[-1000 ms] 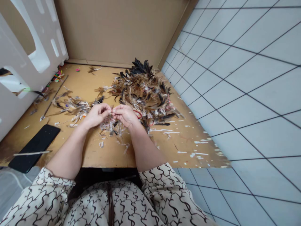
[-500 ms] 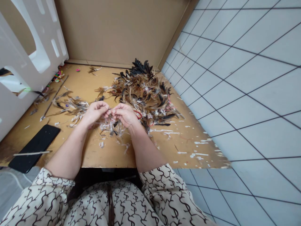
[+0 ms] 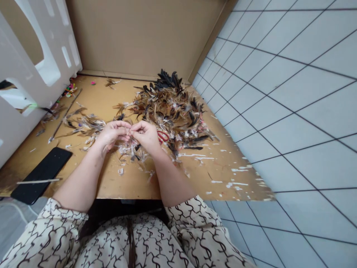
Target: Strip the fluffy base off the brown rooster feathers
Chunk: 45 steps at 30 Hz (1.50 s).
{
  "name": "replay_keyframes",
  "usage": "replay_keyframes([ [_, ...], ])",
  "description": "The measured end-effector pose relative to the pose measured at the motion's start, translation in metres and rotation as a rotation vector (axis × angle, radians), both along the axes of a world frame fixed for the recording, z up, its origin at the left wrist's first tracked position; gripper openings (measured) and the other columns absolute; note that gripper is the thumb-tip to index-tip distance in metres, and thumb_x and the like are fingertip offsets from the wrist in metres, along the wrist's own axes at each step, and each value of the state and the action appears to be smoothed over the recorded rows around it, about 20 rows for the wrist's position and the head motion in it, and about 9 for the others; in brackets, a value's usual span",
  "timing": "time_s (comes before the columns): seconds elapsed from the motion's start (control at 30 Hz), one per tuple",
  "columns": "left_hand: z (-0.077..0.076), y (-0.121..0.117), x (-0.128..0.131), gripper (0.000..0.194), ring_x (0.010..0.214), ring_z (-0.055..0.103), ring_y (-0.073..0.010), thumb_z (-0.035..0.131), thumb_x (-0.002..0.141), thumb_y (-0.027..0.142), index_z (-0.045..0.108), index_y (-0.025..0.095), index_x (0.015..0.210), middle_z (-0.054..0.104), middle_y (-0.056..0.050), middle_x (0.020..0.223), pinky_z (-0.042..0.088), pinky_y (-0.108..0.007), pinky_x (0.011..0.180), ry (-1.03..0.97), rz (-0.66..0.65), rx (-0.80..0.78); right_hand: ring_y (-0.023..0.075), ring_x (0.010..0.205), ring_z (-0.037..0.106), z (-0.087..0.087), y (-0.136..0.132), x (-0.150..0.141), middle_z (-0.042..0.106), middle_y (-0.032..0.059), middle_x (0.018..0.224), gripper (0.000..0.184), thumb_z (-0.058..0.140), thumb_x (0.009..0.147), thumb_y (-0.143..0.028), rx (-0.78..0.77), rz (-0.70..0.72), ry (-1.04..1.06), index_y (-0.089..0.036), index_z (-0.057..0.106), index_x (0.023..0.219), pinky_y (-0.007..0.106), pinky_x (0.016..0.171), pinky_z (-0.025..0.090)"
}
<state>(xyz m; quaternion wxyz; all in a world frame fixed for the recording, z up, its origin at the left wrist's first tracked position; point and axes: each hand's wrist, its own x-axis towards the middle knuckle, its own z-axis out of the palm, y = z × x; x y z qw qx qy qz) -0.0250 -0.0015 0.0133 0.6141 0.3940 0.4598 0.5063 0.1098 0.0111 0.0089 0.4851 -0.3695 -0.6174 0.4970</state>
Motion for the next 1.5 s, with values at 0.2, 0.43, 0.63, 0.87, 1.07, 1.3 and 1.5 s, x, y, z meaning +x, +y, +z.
replay_keyframes([
  [0.2, 0.001, 0.001, 0.001, 0.018, 0.041, 0.056, -0.0089, 0.07, 0.047, 0.013, 0.064, 0.011, 0.063, 0.063, -0.001, 0.052, 0.049, -0.022, 0.048, -0.001, 0.024, -0.048, 0.0098, 0.059, 0.05, -0.007, 0.0, -0.002, 0.057, -0.0021, 0.064, 0.008, 0.053, 0.064, -0.012, 0.163, -0.062, -0.149, -0.019, 0.053, 0.06, 0.024, 0.061, 0.041],
  [0.43, 0.004, -0.001, 0.002, 0.017, 0.041, 0.056, -0.0091, 0.073, 0.047, 0.012, 0.066, 0.01, 0.062, 0.063, -0.001, 0.052, 0.05, -0.021, 0.047, -0.013, -0.013, -0.048, 0.0133, 0.069, 0.05, -0.005, -0.002, 0.001, 0.055, -0.0002, 0.067, 0.015, 0.046, 0.065, -0.007, 0.383, -0.152, -0.327, -0.02, 0.052, 0.062, 0.026, 0.066, 0.04],
  [0.63, 0.003, -0.001, 0.001, 0.019, 0.042, 0.056, -0.0087, 0.077, 0.046, 0.014, 0.066, 0.01, 0.062, 0.063, -0.002, 0.051, 0.05, -0.021, 0.048, -0.018, -0.028, -0.047, 0.0145, 0.074, 0.052, -0.003, -0.003, 0.002, 0.058, 0.0013, 0.071, 0.014, 0.046, 0.069, -0.008, 0.429, -0.153, -0.336, -0.02, 0.053, 0.066, 0.027, 0.071, 0.042],
  [0.87, 0.002, -0.001, 0.001, 0.03, 0.042, 0.056, -0.0098, 0.083, 0.037, 0.023, 0.065, 0.009, 0.057, 0.063, -0.003, 0.05, 0.049, -0.022, 0.047, -0.001, -0.013, -0.004, 0.0139, 0.073, 0.053, -0.007, 0.0, 0.002, 0.059, 0.0013, 0.069, 0.013, 0.048, 0.07, -0.009, 0.481, -0.17, -0.312, -0.019, 0.055, 0.066, 0.026, 0.068, 0.043],
  [1.07, 0.006, -0.003, 0.003, 0.032, 0.039, 0.054, -0.0084, 0.083, 0.037, 0.027, 0.063, 0.01, 0.056, 0.062, -0.002, 0.048, 0.047, -0.021, 0.045, 0.038, 0.01, 0.048, 0.0124, 0.07, 0.054, -0.011, 0.004, 0.002, 0.06, 0.0, 0.068, 0.012, 0.051, 0.07, -0.01, 0.45, -0.178, -0.258, -0.018, 0.057, 0.064, 0.025, 0.066, 0.044],
  [1.3, 0.006, -0.004, 0.005, 0.019, 0.039, 0.052, -0.0077, 0.073, 0.045, 0.022, 0.061, 0.011, 0.056, 0.06, 0.0, 0.046, 0.045, -0.02, 0.045, 0.056, 0.024, 0.118, 0.0121, 0.07, 0.056, -0.014, 0.006, 0.001, 0.061, -0.0003, 0.068, 0.011, 0.053, 0.071, -0.013, 0.388, -0.205, -0.175, -0.019, 0.059, 0.063, 0.026, 0.069, 0.045],
  [1.5, 0.005, -0.001, 0.003, 0.011, 0.044, 0.056, -0.0094, 0.064, 0.051, 0.019, 0.059, 0.012, 0.058, 0.062, -0.001, 0.052, 0.048, -0.022, 0.048, 0.012, 0.104, 0.118, 0.0126, 0.069, 0.056, -0.014, 0.008, 0.0, 0.062, -0.0003, 0.068, 0.008, 0.057, 0.069, -0.015, 0.332, -0.223, -0.097, -0.019, 0.058, 0.061, 0.028, 0.069, 0.046],
])
